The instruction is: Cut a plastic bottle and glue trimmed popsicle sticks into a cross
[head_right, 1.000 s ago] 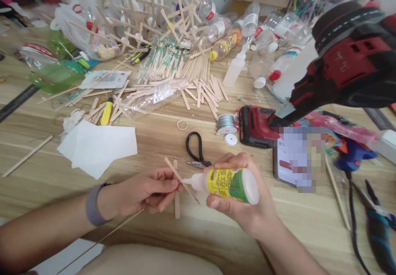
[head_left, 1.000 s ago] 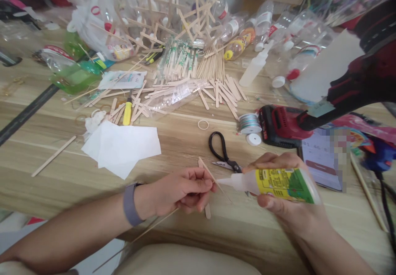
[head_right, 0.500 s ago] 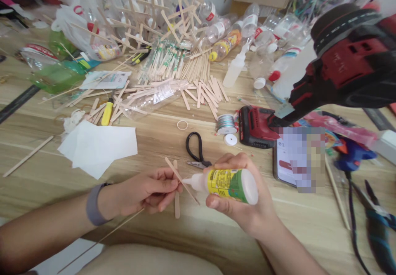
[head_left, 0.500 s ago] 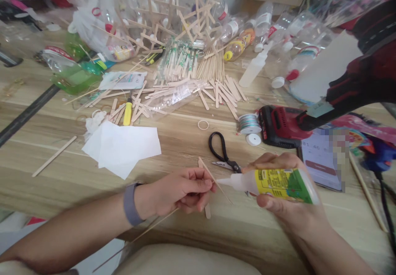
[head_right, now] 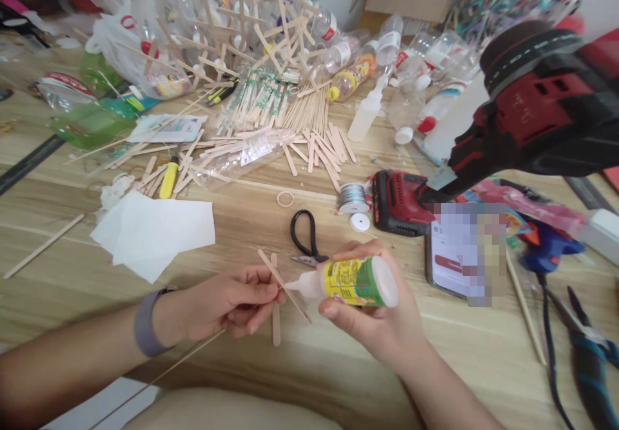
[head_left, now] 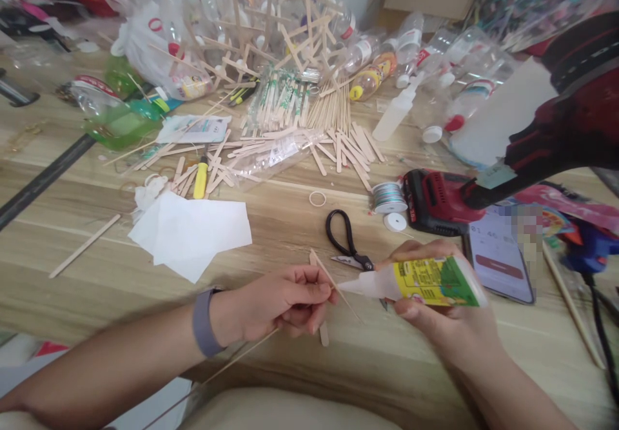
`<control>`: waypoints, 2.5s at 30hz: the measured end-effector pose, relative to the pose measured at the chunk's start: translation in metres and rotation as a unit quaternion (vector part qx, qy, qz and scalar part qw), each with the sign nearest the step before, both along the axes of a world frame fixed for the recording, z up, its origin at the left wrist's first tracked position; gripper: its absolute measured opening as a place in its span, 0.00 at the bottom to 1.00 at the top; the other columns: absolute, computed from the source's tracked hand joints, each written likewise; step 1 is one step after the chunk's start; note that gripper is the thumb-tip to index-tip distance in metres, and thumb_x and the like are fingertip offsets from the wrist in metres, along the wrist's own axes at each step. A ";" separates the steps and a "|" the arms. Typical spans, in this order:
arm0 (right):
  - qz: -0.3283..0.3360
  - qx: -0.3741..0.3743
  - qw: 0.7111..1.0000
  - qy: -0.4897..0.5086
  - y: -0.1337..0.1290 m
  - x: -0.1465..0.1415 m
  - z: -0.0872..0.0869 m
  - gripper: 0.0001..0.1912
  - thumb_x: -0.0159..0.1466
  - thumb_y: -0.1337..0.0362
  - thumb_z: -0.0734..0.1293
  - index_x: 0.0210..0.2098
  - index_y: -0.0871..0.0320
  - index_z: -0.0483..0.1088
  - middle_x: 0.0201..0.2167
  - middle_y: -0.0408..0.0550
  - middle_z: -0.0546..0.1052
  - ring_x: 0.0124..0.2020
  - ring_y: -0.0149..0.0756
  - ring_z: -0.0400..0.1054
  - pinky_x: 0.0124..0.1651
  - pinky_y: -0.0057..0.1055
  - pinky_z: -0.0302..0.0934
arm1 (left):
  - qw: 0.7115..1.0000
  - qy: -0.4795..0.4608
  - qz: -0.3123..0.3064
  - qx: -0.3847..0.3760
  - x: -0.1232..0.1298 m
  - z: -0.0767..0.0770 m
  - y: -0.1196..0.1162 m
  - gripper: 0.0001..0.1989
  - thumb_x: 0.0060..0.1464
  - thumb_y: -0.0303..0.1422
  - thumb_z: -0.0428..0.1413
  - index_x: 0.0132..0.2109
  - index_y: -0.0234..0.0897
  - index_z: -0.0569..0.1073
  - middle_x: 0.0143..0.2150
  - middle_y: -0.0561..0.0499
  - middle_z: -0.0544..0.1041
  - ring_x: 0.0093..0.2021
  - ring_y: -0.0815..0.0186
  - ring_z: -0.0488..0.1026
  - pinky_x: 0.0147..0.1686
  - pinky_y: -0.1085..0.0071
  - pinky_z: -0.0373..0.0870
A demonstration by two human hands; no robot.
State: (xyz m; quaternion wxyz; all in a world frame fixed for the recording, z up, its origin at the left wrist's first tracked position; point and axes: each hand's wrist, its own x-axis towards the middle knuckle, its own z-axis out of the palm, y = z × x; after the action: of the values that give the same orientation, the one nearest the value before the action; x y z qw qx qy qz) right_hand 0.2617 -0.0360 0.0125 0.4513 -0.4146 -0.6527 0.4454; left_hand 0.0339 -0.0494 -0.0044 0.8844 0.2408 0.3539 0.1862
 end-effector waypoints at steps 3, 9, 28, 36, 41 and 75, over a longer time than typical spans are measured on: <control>-0.026 -0.003 0.999 -0.023 -0.004 0.000 -0.001 0.18 0.55 0.53 0.76 0.42 0.46 0.70 0.34 0.45 0.77 0.31 0.43 0.74 0.32 0.36 0.69 | 1.000 -0.004 -0.001 -0.003 0.000 -0.001 -0.001 0.17 0.51 0.45 0.62 0.35 0.36 0.69 0.17 0.59 0.69 0.13 0.77 0.45 0.13 0.77 0.41; -0.015 -0.042 0.999 0.022 -0.004 -0.001 -0.006 0.22 0.53 0.49 0.76 0.45 0.46 0.71 0.34 0.46 0.79 0.30 0.43 0.75 0.30 0.36 0.71 | 1.000 -0.013 -0.001 0.005 -0.001 -0.005 -0.001 0.16 0.52 0.44 0.62 0.36 0.36 0.69 0.18 0.58 0.70 0.14 0.77 0.45 0.14 0.76 0.42; -0.042 -0.063 0.994 0.079 -0.006 0.004 -0.008 0.20 0.56 0.51 0.75 0.45 0.49 0.71 0.34 0.47 0.79 0.25 0.37 0.71 0.24 0.32 0.69 | 1.000 0.005 0.001 0.006 0.000 0.000 0.000 0.18 0.49 0.46 0.62 0.35 0.36 0.69 0.18 0.58 0.68 0.14 0.76 0.47 0.15 0.74 0.40; -0.014 -0.059 0.997 0.050 -0.005 0.003 -0.008 0.22 0.53 0.48 0.75 0.45 0.47 0.72 0.35 0.44 0.80 0.24 0.35 0.71 0.27 0.30 0.69 | 1.000 0.018 -0.002 0.008 0.001 0.003 0.000 0.20 0.48 0.48 0.62 0.35 0.37 0.68 0.17 0.59 0.69 0.14 0.76 0.47 0.15 0.75 0.42; 0.004 -0.053 0.998 0.045 -0.004 0.004 -0.008 0.22 0.54 0.51 0.76 0.45 0.48 0.72 0.36 0.44 0.80 0.23 0.33 0.70 0.26 0.29 0.68 | 1.000 0.012 -0.006 0.012 0.001 0.001 0.000 0.19 0.49 0.48 0.62 0.35 0.37 0.68 0.17 0.59 0.69 0.14 0.76 0.47 0.15 0.75 0.42; -0.022 -0.025 0.999 0.003 -0.005 -0.001 -0.005 0.24 0.50 0.45 0.76 0.42 0.47 0.73 0.34 0.43 0.80 0.25 0.37 0.72 0.25 0.31 0.66 | 1.000 0.016 -0.006 0.011 0.002 0.002 0.000 0.17 0.49 0.46 0.61 0.34 0.38 0.67 0.16 0.59 0.69 0.13 0.76 0.47 0.15 0.74 0.39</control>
State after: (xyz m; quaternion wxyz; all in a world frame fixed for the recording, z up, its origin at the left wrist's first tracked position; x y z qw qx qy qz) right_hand 0.2608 -0.0412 0.0076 0.4526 -0.4383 -0.6308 0.4530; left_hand 0.0355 -0.0493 -0.0024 0.8772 0.2554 0.3641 0.1808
